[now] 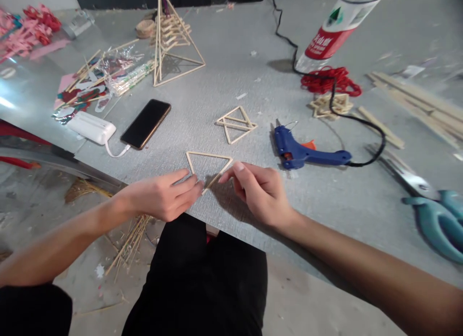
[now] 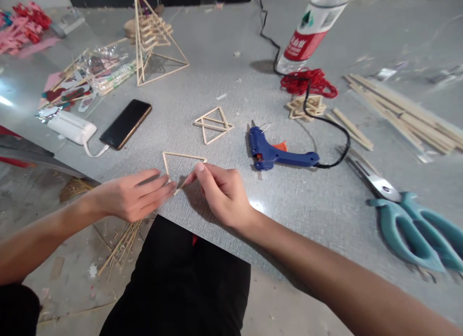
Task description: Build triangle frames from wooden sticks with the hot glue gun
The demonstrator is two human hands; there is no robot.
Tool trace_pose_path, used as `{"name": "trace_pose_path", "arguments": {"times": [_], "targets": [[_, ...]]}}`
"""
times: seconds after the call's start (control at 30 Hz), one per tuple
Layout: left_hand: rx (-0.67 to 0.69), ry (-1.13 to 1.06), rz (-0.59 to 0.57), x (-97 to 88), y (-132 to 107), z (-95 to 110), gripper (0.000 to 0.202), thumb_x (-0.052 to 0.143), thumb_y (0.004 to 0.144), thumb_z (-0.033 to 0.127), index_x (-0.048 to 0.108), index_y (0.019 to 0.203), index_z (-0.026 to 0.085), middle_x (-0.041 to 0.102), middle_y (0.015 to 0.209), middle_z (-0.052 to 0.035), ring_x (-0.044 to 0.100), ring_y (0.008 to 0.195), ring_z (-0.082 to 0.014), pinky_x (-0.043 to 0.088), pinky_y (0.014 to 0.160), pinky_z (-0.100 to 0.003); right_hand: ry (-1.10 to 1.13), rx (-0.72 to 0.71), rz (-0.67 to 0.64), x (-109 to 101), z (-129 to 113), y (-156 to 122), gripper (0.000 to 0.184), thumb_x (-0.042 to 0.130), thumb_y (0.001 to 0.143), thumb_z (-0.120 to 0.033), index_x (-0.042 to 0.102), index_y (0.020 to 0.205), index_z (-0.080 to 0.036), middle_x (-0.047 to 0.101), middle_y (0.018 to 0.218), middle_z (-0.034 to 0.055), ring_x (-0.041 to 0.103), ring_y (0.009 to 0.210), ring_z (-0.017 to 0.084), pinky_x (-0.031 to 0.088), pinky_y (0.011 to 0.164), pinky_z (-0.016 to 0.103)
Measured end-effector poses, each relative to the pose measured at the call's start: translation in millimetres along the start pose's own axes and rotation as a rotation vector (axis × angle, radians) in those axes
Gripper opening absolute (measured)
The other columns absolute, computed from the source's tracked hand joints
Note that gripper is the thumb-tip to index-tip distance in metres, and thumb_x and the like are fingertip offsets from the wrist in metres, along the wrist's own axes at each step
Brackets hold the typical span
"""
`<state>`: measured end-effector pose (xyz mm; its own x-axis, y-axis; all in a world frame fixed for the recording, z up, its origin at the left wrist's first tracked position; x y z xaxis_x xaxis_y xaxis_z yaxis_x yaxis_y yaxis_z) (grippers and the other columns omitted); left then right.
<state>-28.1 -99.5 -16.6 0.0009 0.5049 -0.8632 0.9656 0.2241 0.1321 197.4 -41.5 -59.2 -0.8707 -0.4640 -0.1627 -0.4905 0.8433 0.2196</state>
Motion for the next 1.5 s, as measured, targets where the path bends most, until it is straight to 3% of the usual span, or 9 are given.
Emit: {"name": "trace_pose_path", "arguments": {"times": [0.3, 0.43, 0.57, 0.63, 0.8, 0.93, 1.07, 1.5], "targets": [[0.048, 0.146, 0.061, 1.9, 1, -1, 0.021, 0.057, 0.102, 0.02, 0.075, 0.108, 0.013, 0.078, 0.11, -0.0102, 0.074, 0.097, -0.0212, 0.062, 0.088, -0.037, -0.016, -0.059, -0.001, 4, 0, 3, 0.05, 0.043, 0.111, -0.046, 0.074, 0.084, -0.017, 0.042, 0.051, -0.0062, 0.039, 0.046, 0.007, 0.034, 0.05, 0.024], [0.066, 0.174, 0.049, 2.6, 0, -1, 0.026, 0.052, 0.103, 0.021, 0.076, 0.11, 0.014, 0.078, 0.111, -0.0092, 0.073, 0.099, -0.0217, 0.062, 0.088, -0.037, -0.152, -0.096, -0.052, 1, 0, 3, 0.046, 0.043, 0.111, -0.04, 0.074, 0.088, -0.016, 0.054, 0.056, -0.0035, 0.049, 0.05, 0.008, 0.039, 0.054, 0.024], [0.082, 0.195, 0.033, 5.1, -2, 1, 0.027, 0.051, 0.103, 0.023, 0.077, 0.11, 0.016, 0.078, 0.113, -0.0075, 0.073, 0.099, -0.0213, 0.062, 0.09, -0.037, -0.487, -0.378, -0.272, 3, 1, 1, 0.025, 0.054, 0.107, -0.029, 0.075, 0.108, -0.016, 0.075, 0.081, 0.0018, 0.065, 0.063, 0.012, 0.043, 0.06, 0.026], [0.084, 0.197, 0.036, 5.9, -3, 1, 0.026, 0.051, 0.104, 0.023, 0.076, 0.109, 0.018, 0.078, 0.112, -0.0061, 0.073, 0.099, -0.0202, 0.062, 0.09, -0.035, -0.603, -0.5, -0.307, 4, 4, 0, 0.021, 0.058, 0.104, -0.025, 0.074, 0.115, -0.016, 0.079, 0.091, 0.0023, 0.071, 0.07, 0.013, 0.045, 0.063, 0.027], [0.042, 0.128, 0.088, 6.7, -3, -1, 0.025, 0.051, 0.103, 0.017, 0.075, 0.107, 0.017, 0.078, 0.109, -0.0068, 0.073, 0.097, -0.0196, 0.062, 0.088, -0.035, -0.711, -0.627, -0.28, 4, 5, -1, 0.02, 0.056, 0.106, -0.022, 0.072, 0.115, -0.015, 0.076, 0.085, -0.0003, 0.068, 0.069, 0.012, 0.041, 0.06, 0.029], [0.036, 0.081, 0.089, 8.9, -3, -2, 0.024, 0.052, 0.102, 0.016, 0.075, 0.11, 0.014, 0.078, 0.111, -0.0085, 0.073, 0.097, -0.0205, 0.062, 0.088, -0.036, -0.923, -0.835, -0.345, 1, -2, 4, 0.022, 0.051, 0.108, -0.02, 0.072, 0.108, -0.013, 0.065, 0.071, -0.0017, 0.057, 0.061, 0.013, 0.034, 0.056, 0.033], [0.011, 0.043, 0.109, 8.0, -1, -5, 0.02, 0.058, 0.101, 0.015, 0.077, 0.106, 0.013, 0.079, 0.107, -0.0097, 0.074, 0.095, -0.0211, 0.062, 0.085, -0.037, -1.027, -0.959, -0.374, 1, -9, 10, 0.021, 0.051, 0.108, -0.015, 0.071, 0.101, -0.012, 0.063, 0.071, -0.0016, 0.054, 0.062, 0.014, 0.033, 0.057, 0.033], [-0.016, 0.101, 0.123, 4.8, 2, -2, 0.019, 0.057, 0.101, 0.015, 0.076, 0.104, 0.015, 0.079, 0.103, -0.0085, 0.073, 0.095, -0.0199, 0.061, 0.085, -0.036, -1.035, -1.047, -0.304, 6, -9, 10, 0.019, 0.053, 0.105, -0.01, 0.069, 0.095, -0.011, 0.06, 0.067, -0.0017, 0.051, 0.061, 0.014, 0.035, 0.055, 0.031]]}}
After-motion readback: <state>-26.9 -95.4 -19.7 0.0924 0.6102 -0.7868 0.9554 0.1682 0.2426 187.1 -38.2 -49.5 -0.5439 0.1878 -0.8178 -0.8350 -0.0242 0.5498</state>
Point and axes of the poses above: each hand's wrist, its own y-axis towards the middle knuckle, its own x-axis out of the palm, z = x × y, the point moved 2 cm from there along y, towards the middle knuckle
